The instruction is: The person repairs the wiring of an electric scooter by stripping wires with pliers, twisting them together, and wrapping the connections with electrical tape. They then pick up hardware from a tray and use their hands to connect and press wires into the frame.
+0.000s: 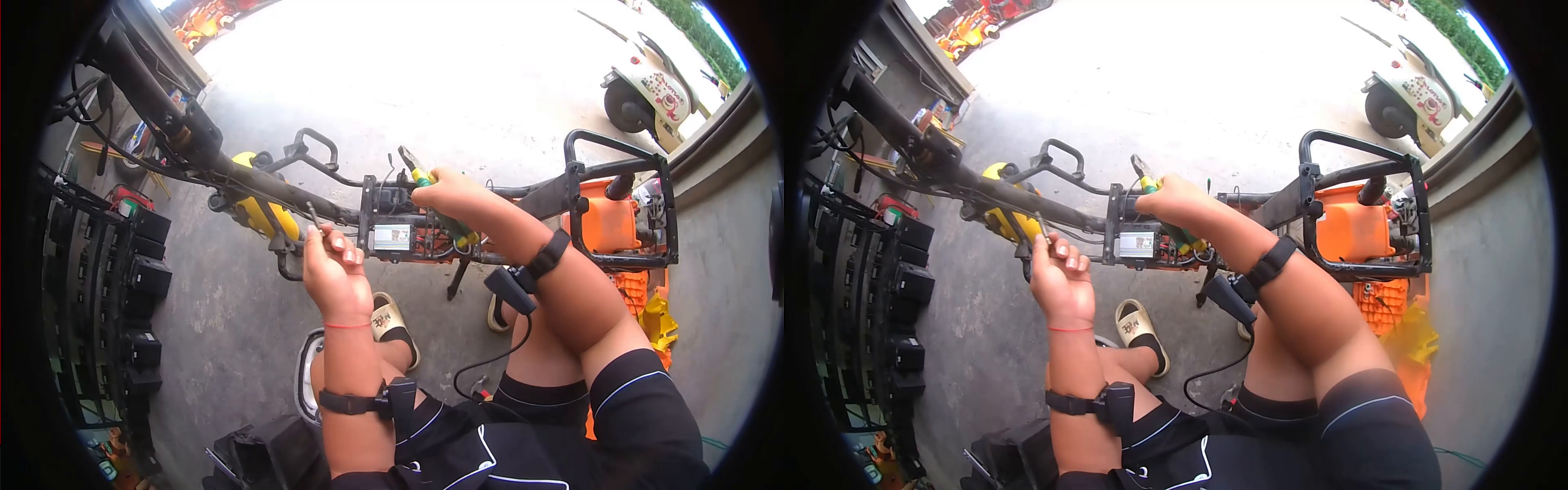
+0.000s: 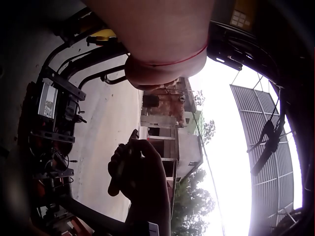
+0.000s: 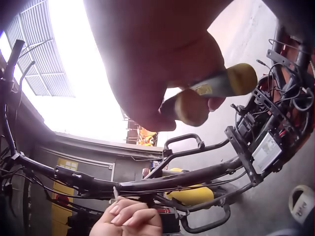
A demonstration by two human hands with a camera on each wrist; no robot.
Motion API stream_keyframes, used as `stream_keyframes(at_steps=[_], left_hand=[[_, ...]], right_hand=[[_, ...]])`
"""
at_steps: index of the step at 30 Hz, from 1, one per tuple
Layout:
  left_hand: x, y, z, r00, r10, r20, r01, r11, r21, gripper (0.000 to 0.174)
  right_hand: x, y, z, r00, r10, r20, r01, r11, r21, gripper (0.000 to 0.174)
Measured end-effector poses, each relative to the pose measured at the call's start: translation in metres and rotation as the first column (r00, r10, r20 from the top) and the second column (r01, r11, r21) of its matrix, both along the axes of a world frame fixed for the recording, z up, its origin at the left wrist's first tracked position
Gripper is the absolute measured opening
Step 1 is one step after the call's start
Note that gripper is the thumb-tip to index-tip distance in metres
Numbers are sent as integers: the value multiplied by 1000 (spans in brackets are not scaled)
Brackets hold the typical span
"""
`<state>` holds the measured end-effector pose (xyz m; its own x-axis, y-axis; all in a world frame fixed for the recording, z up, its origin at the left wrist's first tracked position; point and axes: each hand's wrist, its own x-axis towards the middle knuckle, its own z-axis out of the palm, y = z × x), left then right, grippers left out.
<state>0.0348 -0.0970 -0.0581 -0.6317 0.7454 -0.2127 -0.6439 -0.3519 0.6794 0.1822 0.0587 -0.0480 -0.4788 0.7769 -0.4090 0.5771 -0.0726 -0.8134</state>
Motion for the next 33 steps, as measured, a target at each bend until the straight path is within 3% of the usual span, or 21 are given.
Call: stream_keyframes(at_steps=[1,3,6,7,10,15,17,19,21,25,29,33], left_hand=[[-2,0,1,999,54,7,-54,999,3,23],[-4,3,4,996,89,2,-89,996,4,23],[-8,4,7,985,171,12,-171,985,-12,22],[-10,5,8,978,207,-8,-207,978,-8,22],[-10,9,12,968,248,-30,-249,968,-13,22],[-6,19,13,969,245,-46,-247,968,-47,26],[-3,21,10,977,208,-48,-210,977,-43,26],[2,23,11,985,166,-53,-168,985,-42,27],[8,24,16,984,150,-95,-157,985,-69,27],[12,28,14,989,106,-107,-116,988,-98,28],[11,27,11,990,37,-135,-49,995,-87,24],[7,26,10,994,18,-108,-28,995,-95,25]], right_hand=[[-2,1,-6,1000,0,1,0,1000,1,38],[-8,6,-28,995,3,98,-25,975,221,39],[-17,7,-59,967,76,242,-144,950,279,42],[-25,5,-82,962,9,275,-111,926,360,48],[-38,4,-108,931,96,353,-176,963,203,58],[-74,-11,-179,963,-10,268,-93,926,366,51],[-91,-14,-211,975,-83,207,-73,757,649,50],[-109,-12,-224,969,-108,223,-54,787,615,48],[-121,-13,-234,955,-250,160,42,649,760,19],[-133,-16,-246,903,-361,231,-13,516,856,22],[-134,-17,-245,890,-310,336,-109,569,815,23],[-130,-10,-227,893,-306,330,-88,600,795,24]])
